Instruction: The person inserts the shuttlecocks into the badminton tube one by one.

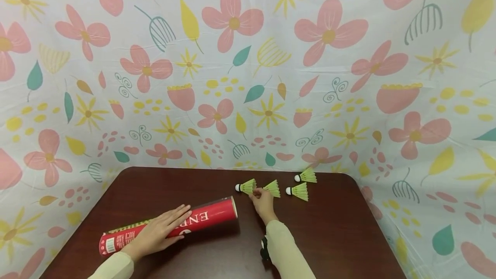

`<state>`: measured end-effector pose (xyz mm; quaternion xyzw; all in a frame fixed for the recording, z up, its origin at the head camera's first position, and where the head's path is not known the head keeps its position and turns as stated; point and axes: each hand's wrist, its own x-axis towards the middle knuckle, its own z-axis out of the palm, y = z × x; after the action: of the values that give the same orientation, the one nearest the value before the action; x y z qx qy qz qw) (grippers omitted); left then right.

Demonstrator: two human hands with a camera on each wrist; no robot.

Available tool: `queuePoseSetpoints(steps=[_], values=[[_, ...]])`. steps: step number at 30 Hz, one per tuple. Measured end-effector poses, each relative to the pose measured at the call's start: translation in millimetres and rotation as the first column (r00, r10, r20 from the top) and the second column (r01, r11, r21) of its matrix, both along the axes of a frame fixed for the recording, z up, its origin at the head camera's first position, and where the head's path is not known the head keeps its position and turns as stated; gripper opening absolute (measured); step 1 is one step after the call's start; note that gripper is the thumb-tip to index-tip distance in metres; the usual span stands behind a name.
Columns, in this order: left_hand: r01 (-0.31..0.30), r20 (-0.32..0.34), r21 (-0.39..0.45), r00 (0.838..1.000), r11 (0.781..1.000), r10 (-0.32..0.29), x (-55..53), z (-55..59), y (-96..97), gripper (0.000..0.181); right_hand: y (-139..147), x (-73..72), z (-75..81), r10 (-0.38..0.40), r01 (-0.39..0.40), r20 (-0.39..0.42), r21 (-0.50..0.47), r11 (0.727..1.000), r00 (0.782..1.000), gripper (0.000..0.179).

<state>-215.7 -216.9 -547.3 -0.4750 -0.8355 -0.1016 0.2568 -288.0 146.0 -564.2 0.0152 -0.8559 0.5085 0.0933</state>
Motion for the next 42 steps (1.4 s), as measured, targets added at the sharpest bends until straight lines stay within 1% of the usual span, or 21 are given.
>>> queuePoseSetpoints(steps=[6, 10, 17, 21, 25, 31, 35, 39, 42], values=[[0.001, 0.006, 0.002, 1.000, 1.000, -0.002, -0.8, 0.0, 0.4, 0.095, -4, -1.8, -2.7, -0.045, 0.046, -0.033, 0.054, 0.997, 0.998, 0.017], [-0.001, 0.003, 0.003, 1.000, 1.000, 0.001, -1.1, 0.0, 0.3, 0.095, -4, -2.2, -3.5, -0.058, 0.061, -0.047, 0.062, 0.996, 0.997, 0.011], [0.000, 0.021, 0.003, 1.000, 1.000, 0.000, 1.9, 0.2, 1.1, 0.093, -2, 0.4, -0.5, -0.044, 0.045, -0.019, 0.053, 0.998, 0.999, 0.011], [-0.013, 0.031, -0.022, 0.999, 1.000, 0.014, 1.4, 0.1, 1.6, 0.091, -1, 1.1, 1.5, -0.030, 0.032, -0.036, 0.054, 0.998, 0.999, 0.010], [-0.030, 0.027, -0.043, 0.999, 0.999, 0.031, -0.3, 1.4, 0.7, 0.091, 1, 1.1, 5.7, -0.009, 0.012, -0.058, 0.053, 0.999, 0.998, 0.010], [-0.028, 0.023, -0.045, 0.999, 0.999, 0.029, -2.1, 4.3, -1.8, 0.091, 6, 3.1, 15.1, 0.021, -0.017, -0.082, 0.052, 0.999, 0.996, 0.010], [-0.029, 0.020, -0.044, 0.999, 0.999, 0.030, -3.2, 4.2, -3.2, 0.091, 11, 5.6, 20.9, 0.024, -0.018, -0.096, 0.067, 0.998, 0.995, 0.009], [-0.037, 0.027, -0.047, 0.999, 0.998, 0.038, -3.6, 4.0, -4.5, 0.091, 15, 9.4, 27.0, 0.009, -0.005, -0.076, 0.061, 0.998, 0.997, 0.007], [-0.036, 0.028, -0.047, 0.999, 0.998, 0.037, -4.2, 4.6, -4.7, 0.090, 18, 11.7, 31.0, 0.013, -0.010, -0.068, 0.044, 0.999, 0.998, 0.007]])
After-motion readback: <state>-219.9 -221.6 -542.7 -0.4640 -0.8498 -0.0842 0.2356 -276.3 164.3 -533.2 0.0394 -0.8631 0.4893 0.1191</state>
